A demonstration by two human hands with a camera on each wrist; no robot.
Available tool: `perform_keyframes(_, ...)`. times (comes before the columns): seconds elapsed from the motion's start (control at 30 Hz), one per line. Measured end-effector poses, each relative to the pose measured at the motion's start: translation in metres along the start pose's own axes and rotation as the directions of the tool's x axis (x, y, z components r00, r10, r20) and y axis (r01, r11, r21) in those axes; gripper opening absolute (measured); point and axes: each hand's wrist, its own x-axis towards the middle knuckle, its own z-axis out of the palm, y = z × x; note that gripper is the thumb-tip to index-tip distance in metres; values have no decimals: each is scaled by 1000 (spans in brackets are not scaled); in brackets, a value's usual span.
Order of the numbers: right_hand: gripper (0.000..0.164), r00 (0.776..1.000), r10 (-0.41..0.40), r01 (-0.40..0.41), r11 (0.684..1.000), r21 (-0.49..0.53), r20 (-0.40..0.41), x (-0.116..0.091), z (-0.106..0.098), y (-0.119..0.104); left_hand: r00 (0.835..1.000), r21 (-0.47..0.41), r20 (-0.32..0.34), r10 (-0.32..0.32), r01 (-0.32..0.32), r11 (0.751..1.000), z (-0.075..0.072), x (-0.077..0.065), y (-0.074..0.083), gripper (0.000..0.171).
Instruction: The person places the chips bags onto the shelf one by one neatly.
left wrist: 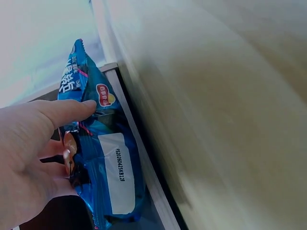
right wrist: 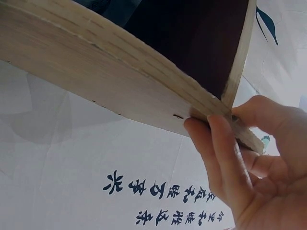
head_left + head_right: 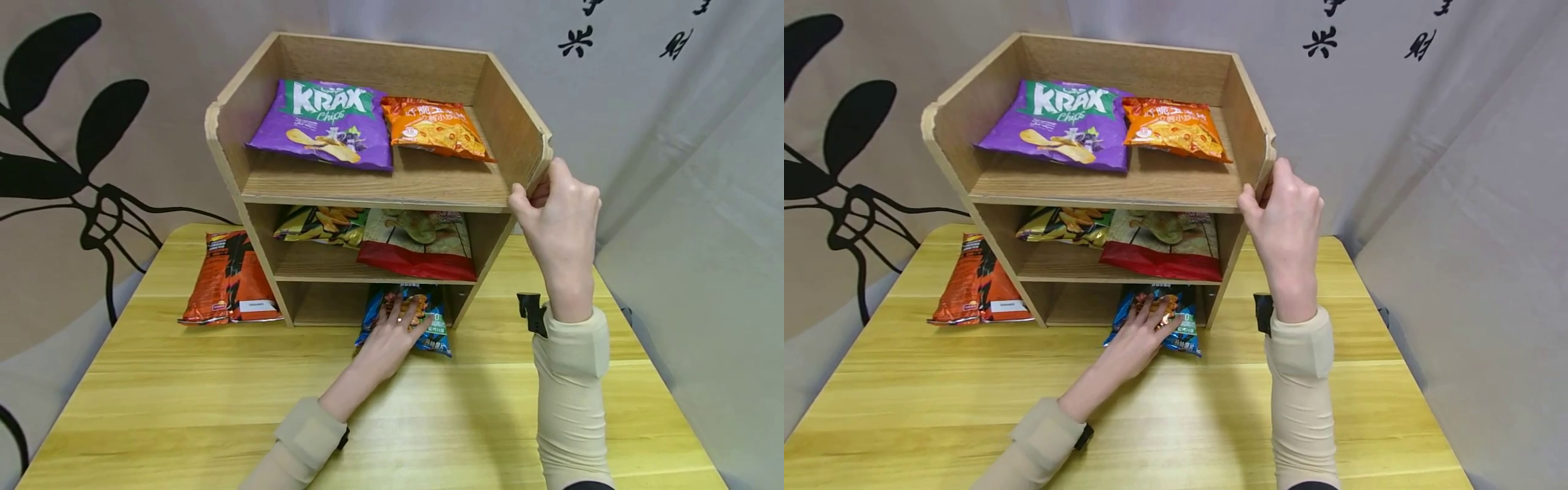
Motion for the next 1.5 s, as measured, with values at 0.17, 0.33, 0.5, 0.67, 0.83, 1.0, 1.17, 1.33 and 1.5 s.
perform_keyframes(0.17,20,1000,-8,8,1000,-4,-6,0,0,2,1000,-21,-3,-16,15,1000,2,8,3,65)
perform_keyframes(0.33,21,1000,-3,3,1000,3,-2,0,1,2,998,39,40,-58,56,998,0,7,9,72)
perform_keyframes(0.5,22,1000,-12,12,1000,10,0,0,1,2,995,90,-15,-102,102,991,-7,-1,19,68)
perform_keyframes(0.67,22,1000,-5,5,1000,7,-3,0,0,2,994,74,-34,-107,109,991,-8,-8,22,56)
perform_keyframes(0.83,22,1000,-10,10,1000,2,-2,0,0,2,995,51,17,-102,101,994,-7,-8,21,58)
perform_keyframes(1.0,22,1000,-10,10,1000,2,0,0,0,1,995,43,14,-100,99,994,-5,-4,20,59)
perform_keyframes(1.17,23,1000,-8,8,1000,-2,3,0,0,1,995,60,-4,-100,100,993,0,3,19,62)
perform_keyframes(1.33,23,1000,-9,9,1000,-2,4,0,0,1,994,83,-8,-109,110,991,3,10,18,61)
perform_keyframes(1.5,23,1000,-5,5,1000,3,6,0,1,1,993,97,6,-117,116,989,4,15,18,56)
